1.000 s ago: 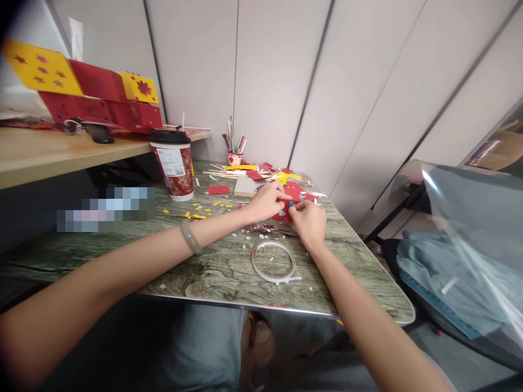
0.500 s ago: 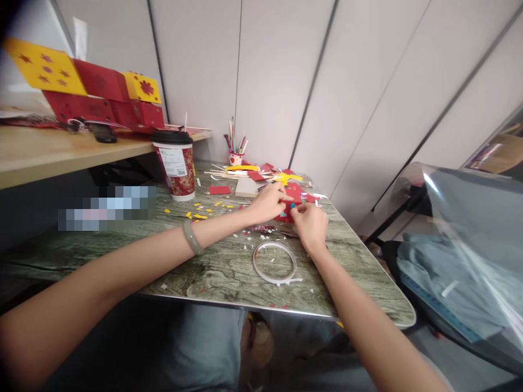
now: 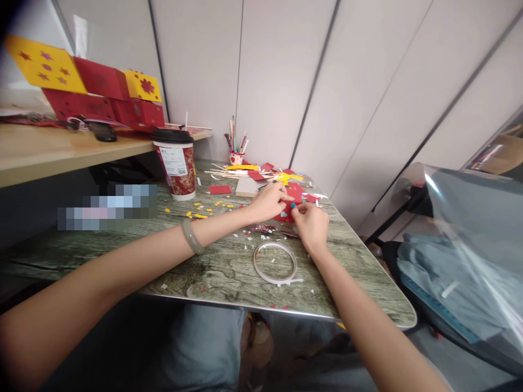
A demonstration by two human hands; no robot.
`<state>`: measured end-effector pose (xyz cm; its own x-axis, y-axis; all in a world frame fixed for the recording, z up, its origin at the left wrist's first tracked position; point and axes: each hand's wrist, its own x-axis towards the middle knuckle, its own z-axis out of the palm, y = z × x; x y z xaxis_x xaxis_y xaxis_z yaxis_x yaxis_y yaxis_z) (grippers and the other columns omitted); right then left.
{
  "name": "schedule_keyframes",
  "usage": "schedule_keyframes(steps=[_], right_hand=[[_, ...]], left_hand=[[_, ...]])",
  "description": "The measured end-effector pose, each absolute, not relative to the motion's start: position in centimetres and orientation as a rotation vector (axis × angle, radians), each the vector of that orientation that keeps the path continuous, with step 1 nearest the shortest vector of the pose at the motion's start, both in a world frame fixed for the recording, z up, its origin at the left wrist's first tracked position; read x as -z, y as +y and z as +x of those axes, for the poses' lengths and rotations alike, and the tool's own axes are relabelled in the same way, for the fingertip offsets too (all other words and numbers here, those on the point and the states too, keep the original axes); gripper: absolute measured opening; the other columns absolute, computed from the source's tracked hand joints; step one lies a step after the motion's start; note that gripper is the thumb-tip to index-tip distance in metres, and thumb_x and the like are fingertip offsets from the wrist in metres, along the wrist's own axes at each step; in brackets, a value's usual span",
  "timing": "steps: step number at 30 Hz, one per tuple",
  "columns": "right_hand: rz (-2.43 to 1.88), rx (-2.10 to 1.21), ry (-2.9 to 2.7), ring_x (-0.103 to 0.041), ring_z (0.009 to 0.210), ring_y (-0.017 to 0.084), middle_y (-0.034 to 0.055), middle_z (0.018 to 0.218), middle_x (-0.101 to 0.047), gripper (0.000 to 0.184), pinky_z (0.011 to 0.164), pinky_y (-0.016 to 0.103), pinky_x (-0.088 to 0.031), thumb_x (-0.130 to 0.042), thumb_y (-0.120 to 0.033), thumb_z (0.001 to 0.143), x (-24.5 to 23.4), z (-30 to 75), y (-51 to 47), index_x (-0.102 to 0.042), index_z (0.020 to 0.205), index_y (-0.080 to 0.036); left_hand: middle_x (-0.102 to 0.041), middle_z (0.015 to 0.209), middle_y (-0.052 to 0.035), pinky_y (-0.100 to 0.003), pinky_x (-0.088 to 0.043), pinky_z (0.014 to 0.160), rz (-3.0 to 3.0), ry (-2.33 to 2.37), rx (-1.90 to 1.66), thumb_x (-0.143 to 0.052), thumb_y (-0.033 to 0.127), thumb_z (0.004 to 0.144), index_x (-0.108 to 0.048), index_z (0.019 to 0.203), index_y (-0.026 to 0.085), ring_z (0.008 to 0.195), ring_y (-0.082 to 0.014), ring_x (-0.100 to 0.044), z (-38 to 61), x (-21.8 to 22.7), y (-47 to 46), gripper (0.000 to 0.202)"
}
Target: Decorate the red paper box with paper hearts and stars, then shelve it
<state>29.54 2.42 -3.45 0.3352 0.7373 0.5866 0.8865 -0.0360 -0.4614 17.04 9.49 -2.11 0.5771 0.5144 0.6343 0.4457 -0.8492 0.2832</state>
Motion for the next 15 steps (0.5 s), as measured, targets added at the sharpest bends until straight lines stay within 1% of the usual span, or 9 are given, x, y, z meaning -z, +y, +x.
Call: schedule_keyframes(steps=[3,6,9,12,15], right_hand=[[-1.769,0.172,-1.466,-0.063,0.066,0.018,-0.0003,0.067,-0.067,0.014,0.062,0.024,-0.040,-0.053,-0.025,0.069,3.4,29.8,2.1,-0.066,0.071,-0.020],[-1.761,0.146,-1.463,-0.063,0.064,0.018,-0.0011,0.065,-0.067,0.014,0.063,0.024,-0.041,-0.054,-0.023,0.068,3.3,30.4,1.7,-0.067,0.074,-0.020],[-1.753,0.159,-1.467,-0.063,0.066,0.018,-0.0001,0.068,-0.068,0.014,0.065,0.025,-0.041,-0.054,-0.023,0.070,3.2,31.0,1.6,-0.066,0.076,-0.019],[-1.738,0.179,-1.510,-0.063,0.069,0.017,-0.0005,0.071,-0.068,0.011,0.066,0.025,-0.041,-0.055,-0.024,0.072,3.1,31.2,1.7,-0.065,0.075,-0.019],[-1.737,0.202,-1.540,-0.063,0.069,0.018,-0.0005,0.070,-0.068,0.009,0.065,0.026,-0.040,-0.056,-0.023,0.073,3.1,31.3,2.0,-0.065,0.072,-0.020]], left_hand=[[-0.057,0.087,-0.0056,-0.029,-0.043,0.075,2.714,0.824,-1.127,-0.044,0.012,0.074,-0.069,0.087,0.017,0.084,-0.0170,-0.051,16.9,2.0,9.4,0.029],[-0.057,0.086,-0.0047,-0.028,-0.043,0.074,2.756,0.789,-1.122,-0.045,0.011,0.073,-0.069,0.083,0.018,0.084,-0.0166,-0.051,16.8,1.9,9.4,0.027],[-0.057,0.087,-0.0045,-0.029,-0.043,0.074,2.765,0.789,-1.145,-0.050,0.020,0.076,-0.069,0.081,0.018,0.085,-0.0171,-0.052,16.8,1.9,9.3,0.019],[-0.057,0.087,-0.0049,-0.030,-0.044,0.074,2.782,0.829,-1.160,-0.057,0.033,0.075,-0.069,0.082,0.018,0.086,-0.0190,-0.052,17.0,1.8,9.2,0.020],[-0.056,0.084,-0.0051,-0.031,-0.044,0.072,2.810,0.861,-1.171,-0.059,0.034,0.074,-0.070,0.082,0.018,0.085,-0.0200,-0.052,17.3,1.8,9.3,0.020]])
